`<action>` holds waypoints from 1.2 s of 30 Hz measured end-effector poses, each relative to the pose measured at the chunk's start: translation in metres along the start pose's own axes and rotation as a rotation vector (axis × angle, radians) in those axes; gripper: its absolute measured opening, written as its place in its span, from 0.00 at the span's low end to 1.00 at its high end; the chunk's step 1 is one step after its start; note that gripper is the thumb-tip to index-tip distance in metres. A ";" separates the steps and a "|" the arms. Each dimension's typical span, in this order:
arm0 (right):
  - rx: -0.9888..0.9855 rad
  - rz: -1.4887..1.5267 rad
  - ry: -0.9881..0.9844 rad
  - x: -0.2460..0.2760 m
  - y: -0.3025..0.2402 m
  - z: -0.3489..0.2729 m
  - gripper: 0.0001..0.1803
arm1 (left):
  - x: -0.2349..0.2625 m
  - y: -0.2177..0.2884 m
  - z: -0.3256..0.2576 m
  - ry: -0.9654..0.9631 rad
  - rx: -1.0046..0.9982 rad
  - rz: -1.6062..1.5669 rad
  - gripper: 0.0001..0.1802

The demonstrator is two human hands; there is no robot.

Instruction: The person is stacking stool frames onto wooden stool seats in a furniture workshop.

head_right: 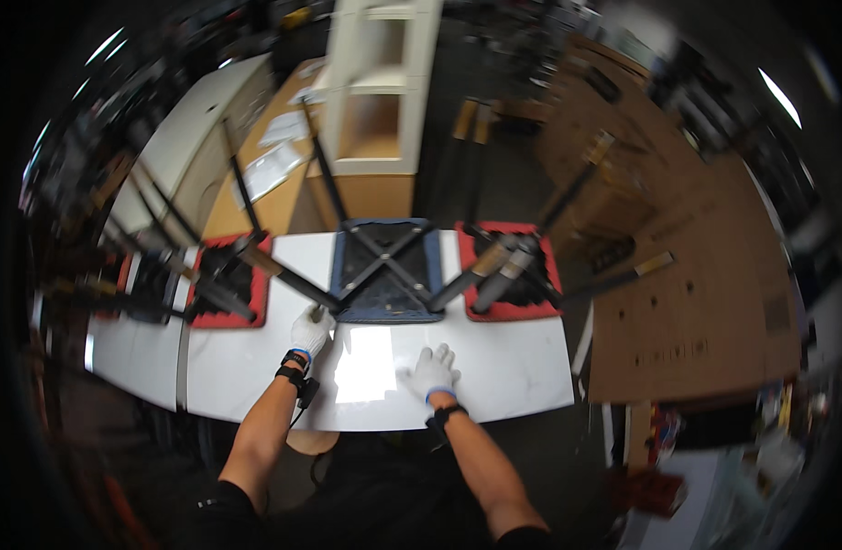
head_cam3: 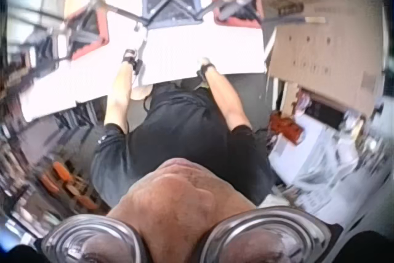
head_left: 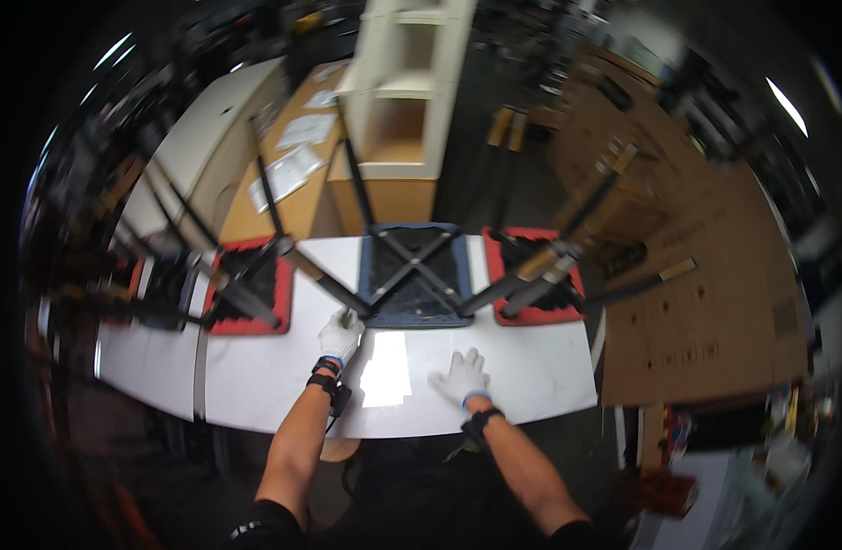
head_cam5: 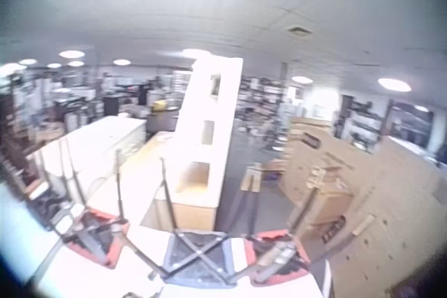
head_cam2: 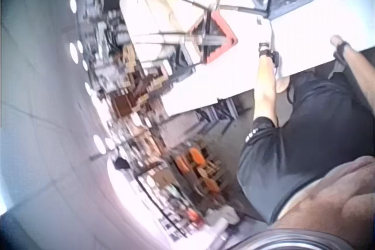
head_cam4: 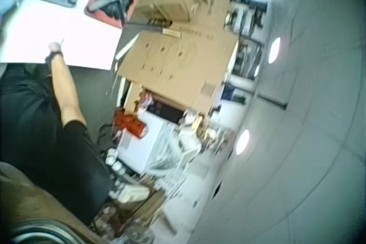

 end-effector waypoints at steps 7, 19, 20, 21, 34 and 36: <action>0.020 -0.238 -0.019 -0.013 -0.005 -0.023 0.60 | 0.121 -0.035 -0.012 0.904 0.102 -0.160 0.43; -0.003 -0.272 -0.049 -0.019 -0.013 -0.014 0.62 | 0.122 -0.087 0.082 0.477 0.207 -0.427 0.13; -0.002 -0.274 -0.038 -0.019 -0.009 -0.014 0.61 | 0.119 -0.084 0.082 0.452 0.205 -0.459 0.12; 0.002 -0.274 -0.038 -0.017 -0.012 -0.015 0.61 | 0.121 -0.084 0.084 0.442 0.205 -0.489 0.12; 0.013 -0.344 -0.052 -0.014 -0.020 -0.015 0.62 | 0.091 -0.047 0.029 0.449 0.134 -0.506 0.09; 0.021 -0.347 -0.032 -0.015 -0.020 -0.015 0.62 | 0.089 -0.030 0.034 0.519 0.068 -0.483 0.09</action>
Point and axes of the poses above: each hand's wrist, its own z-axis towards the middle knuckle, its own x-axis out of the back of the hand, y = z × x, the point moved 7 cm from there along z, towards the middle knuckle, and after that the axes turned 12 degrees about y, right-handed, at the moved point
